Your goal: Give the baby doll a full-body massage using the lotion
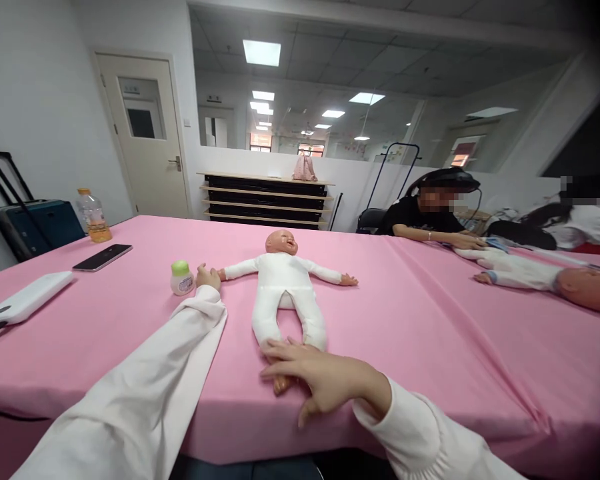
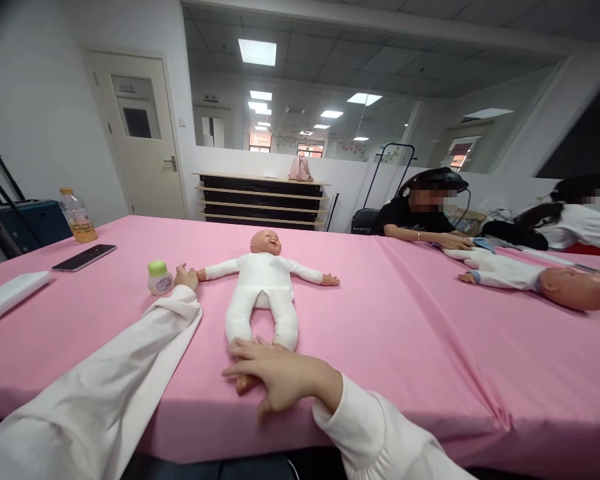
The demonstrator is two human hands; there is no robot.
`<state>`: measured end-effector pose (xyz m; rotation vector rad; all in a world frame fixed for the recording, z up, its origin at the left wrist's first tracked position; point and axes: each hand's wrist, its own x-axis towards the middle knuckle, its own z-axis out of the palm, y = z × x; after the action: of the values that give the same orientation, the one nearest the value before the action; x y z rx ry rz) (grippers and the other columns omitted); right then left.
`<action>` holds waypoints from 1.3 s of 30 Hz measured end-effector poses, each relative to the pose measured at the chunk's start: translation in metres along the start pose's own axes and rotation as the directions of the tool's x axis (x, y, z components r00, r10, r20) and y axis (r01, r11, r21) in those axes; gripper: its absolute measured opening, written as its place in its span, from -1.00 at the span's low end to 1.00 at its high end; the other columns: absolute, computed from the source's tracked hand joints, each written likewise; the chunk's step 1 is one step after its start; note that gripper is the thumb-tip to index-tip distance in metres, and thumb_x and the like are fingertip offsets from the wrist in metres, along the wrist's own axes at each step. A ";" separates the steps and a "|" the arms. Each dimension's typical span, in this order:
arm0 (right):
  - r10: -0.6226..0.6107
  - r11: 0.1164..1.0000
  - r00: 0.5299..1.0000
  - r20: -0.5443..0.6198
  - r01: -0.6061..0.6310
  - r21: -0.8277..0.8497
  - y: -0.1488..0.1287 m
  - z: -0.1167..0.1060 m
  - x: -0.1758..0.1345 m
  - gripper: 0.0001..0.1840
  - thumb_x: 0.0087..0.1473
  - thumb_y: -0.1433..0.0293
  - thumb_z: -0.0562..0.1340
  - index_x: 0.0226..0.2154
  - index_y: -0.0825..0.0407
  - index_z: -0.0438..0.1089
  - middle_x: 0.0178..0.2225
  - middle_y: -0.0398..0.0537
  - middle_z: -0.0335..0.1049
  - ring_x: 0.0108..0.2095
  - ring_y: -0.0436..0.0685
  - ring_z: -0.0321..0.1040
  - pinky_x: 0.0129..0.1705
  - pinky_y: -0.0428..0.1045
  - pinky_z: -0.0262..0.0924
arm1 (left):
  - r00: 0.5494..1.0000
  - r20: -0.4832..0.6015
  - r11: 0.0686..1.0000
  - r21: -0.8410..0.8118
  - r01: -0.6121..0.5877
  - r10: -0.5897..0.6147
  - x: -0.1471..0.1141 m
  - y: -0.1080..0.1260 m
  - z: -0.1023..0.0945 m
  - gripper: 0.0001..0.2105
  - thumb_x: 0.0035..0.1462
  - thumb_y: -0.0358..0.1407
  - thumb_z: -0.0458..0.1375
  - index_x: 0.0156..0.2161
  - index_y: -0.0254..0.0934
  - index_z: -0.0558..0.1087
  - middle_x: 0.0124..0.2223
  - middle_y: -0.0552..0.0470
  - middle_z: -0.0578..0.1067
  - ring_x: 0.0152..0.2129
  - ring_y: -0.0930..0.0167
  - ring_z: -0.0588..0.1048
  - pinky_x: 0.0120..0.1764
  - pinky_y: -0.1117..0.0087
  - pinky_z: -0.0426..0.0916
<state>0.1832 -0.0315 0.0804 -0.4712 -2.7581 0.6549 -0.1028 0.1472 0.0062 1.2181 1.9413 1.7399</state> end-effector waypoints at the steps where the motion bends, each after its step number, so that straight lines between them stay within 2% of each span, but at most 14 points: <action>1: 0.021 1.000 0.996 -0.092 -0.022 -0.010 -0.001 0.007 -0.006 -0.29 -0.34 0.56 0.35 -0.04 -0.15 0.35 0.10 -0.06 0.22 0.11 0.19 0.17 0.07 0.05 0.13 | 1.000 -0.002 1.000 0.020 -0.009 0.009 -0.007 0.009 -0.004 -0.72 0.13 -0.42 -0.05 -0.02 -0.41 0.22 0.05 -0.29 0.32 0.08 0.19 0.22 0.10 0.07 0.02; 3: 0.030 0.999 0.970 -0.242 -0.036 -0.022 -0.002 0.019 -0.012 -0.44 -0.24 0.60 0.27 -0.13 -0.15 0.42 0.06 -0.09 0.28 0.06 0.16 0.24 0.05 0.05 0.16 | 0.999 0.006 0.999 0.021 -0.034 0.034 -0.026 0.028 -0.014 -0.70 0.16 -0.39 -0.07 0.00 -0.39 0.22 0.12 -0.25 0.27 0.12 0.25 0.17 0.15 0.17 -0.01; 6: 0.042 0.999 0.945 -0.325 -0.048 -0.008 -0.004 0.030 -0.010 -0.56 -0.11 0.63 0.14 -0.24 -0.15 0.46 -0.03 -0.15 0.36 0.00 0.11 0.30 0.04 0.06 0.18 | 0.964 0.077 0.960 -0.145 -0.240 0.253 -0.066 0.055 -0.035 -0.68 0.23 -0.26 -0.16 0.01 -0.31 0.26 0.07 -0.12 0.35 0.04 0.34 0.29 0.09 0.27 0.13; 8: 0.093 0.996 0.935 -0.343 -0.090 0.024 -0.009 0.035 -0.007 -0.59 -0.06 0.63 0.11 -0.28 -0.14 0.46 -0.06 -0.15 0.39 -0.01 0.12 0.29 0.05 0.10 0.16 | 0.906 0.151 0.895 -0.283 -0.344 0.396 -0.100 0.065 -0.051 -0.67 0.23 -0.19 -0.16 -0.04 -0.28 0.32 -0.01 -0.07 0.41 -0.02 0.34 0.34 0.05 0.26 0.19; 11: 0.175 0.984 0.893 -0.415 -0.141 0.112 -0.018 0.039 -0.002 -0.63 0.02 0.57 0.10 -0.19 -0.14 0.42 -0.02 -0.14 0.34 0.07 0.15 0.19 0.13 0.17 0.03 | 0.777 0.380 0.842 -0.422 -0.337 0.501 -0.149 0.066 -0.069 -0.61 0.23 -0.12 -0.18 -0.03 -0.27 0.35 0.01 -0.06 0.41 0.01 0.31 0.32 0.06 0.22 0.19; 13: 0.194 0.976 0.812 -0.550 -0.101 0.194 -0.023 0.044 0.004 -0.65 0.07 0.50 0.10 -0.10 -0.14 0.36 0.02 -0.13 0.30 0.16 0.16 0.05 0.18 0.19 -0.08 | 0.744 0.407 0.807 -0.511 -0.296 0.530 -0.173 0.062 -0.075 -0.58 0.25 -0.12 -0.23 0.00 -0.25 0.35 0.03 -0.06 0.40 0.03 0.31 0.31 0.10 0.20 0.14; 17: 0.244 0.938 0.553 -0.797 0.074 0.338 -0.024 0.061 0.029 -0.71 0.12 0.37 0.09 -0.08 -0.15 0.31 -0.04 -0.09 0.30 0.13 0.16 0.05 0.18 0.16 -0.09 | 0.746 0.319 0.708 -0.650 -0.276 0.585 -0.198 0.061 -0.074 -0.55 0.24 -0.10 -0.24 0.13 -0.21 0.24 0.19 -0.02 0.22 0.17 0.29 0.11 0.19 0.17 -0.02; 19: 0.292 0.907 0.463 -0.837 0.143 0.396 -0.021 0.072 0.045 -0.78 0.12 0.31 0.10 -0.15 -0.15 0.34 -0.09 -0.09 0.29 0.05 0.15 0.13 0.14 0.13 -0.02 | 0.711 0.348 0.698 -0.661 -0.277 0.612 -0.202 0.065 -0.071 -0.53 0.20 -0.09 -0.13 0.18 -0.19 0.16 0.24 -0.01 0.13 0.21 0.27 0.01 0.20 0.16 -0.05; 22: 0.420 0.799 0.371 -0.829 0.282 0.531 -0.016 0.087 0.062 -0.81 0.12 0.22 0.08 -0.27 -0.11 0.35 -0.25 -0.09 0.28 -0.16 0.12 0.24 -0.02 0.07 0.15 | 0.690 0.398 0.737 -0.608 -0.294 0.604 -0.206 0.067 -0.068 -0.53 0.17 -0.17 -0.03 0.19 -0.13 0.13 0.22 -0.02 0.16 0.18 0.25 0.07 0.18 0.13 -0.01; 26: 0.548 0.620 0.373 -0.748 0.419 0.663 -0.012 0.098 0.066 -0.73 0.12 0.12 0.06 -0.30 -0.07 0.30 -0.39 -0.14 0.21 -0.35 0.05 0.24 -0.20 -0.01 0.23 | 0.689 0.362 0.748 -0.527 -0.403 0.627 -0.209 0.064 -0.066 -0.56 0.14 -0.25 0.02 0.15 -0.12 0.19 0.15 -0.04 0.27 0.11 0.25 0.20 0.15 0.11 0.03; 29: 0.529 0.616 0.423 -0.736 0.406 0.675 -0.013 0.100 0.063 -0.69 0.14 0.09 0.02 -0.23 -0.07 0.29 -0.34 -0.11 0.25 -0.28 0.06 0.27 -0.12 0.00 0.23 | 0.745 0.363 0.782 -0.528 -0.331 0.560 -0.210 0.063 -0.064 -0.61 0.15 -0.23 0.02 0.10 -0.14 0.25 0.11 -0.05 0.32 0.07 0.27 0.25 0.12 0.17 0.11; 33: 0.499 0.683 0.492 -0.714 0.284 0.673 -0.013 0.103 0.062 -0.61 0.09 0.13 0.11 -0.04 -0.09 0.23 -0.02 -0.02 0.23 0.01 0.12 0.19 0.11 0.06 0.09 | 0.822 0.381 0.793 -0.594 -0.134 0.424 -0.212 0.062 -0.061 -0.60 0.19 -0.13 -0.05 0.09 -0.19 0.26 0.13 -0.09 0.30 0.07 0.28 0.27 0.08 0.24 0.21; 36: 0.531 0.667 0.463 -0.709 0.288 0.687 -0.012 0.103 0.065 -0.60 0.07 0.14 0.14 -0.05 -0.08 0.25 0.04 -0.02 0.21 0.07 0.12 0.15 0.15 0.08 0.04 | 0.827 0.391 0.797 -0.594 -0.109 0.404 -0.214 0.058 -0.062 -0.56 0.22 -0.11 -0.13 0.16 -0.18 0.18 0.20 -0.07 0.20 0.14 0.30 0.17 0.15 0.23 0.10; 39: 0.574 0.601 0.428 -0.698 0.357 0.715 -0.010 0.102 0.069 -0.61 0.07 0.14 0.14 -0.06 -0.07 0.25 0.04 -0.03 0.22 0.07 0.10 0.16 0.13 0.05 0.07 | 0.783 0.409 0.794 -0.584 -0.169 0.468 -0.215 0.055 -0.063 -0.55 0.24 -0.15 -0.15 0.22 -0.14 0.07 0.26 -0.02 0.07 0.20 0.32 0.05 0.21 0.21 -0.04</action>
<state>0.0849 -0.0541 0.0100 -0.5660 -1.1428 1.1464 0.0083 -0.0546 0.0015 1.6593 0.8818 1.6582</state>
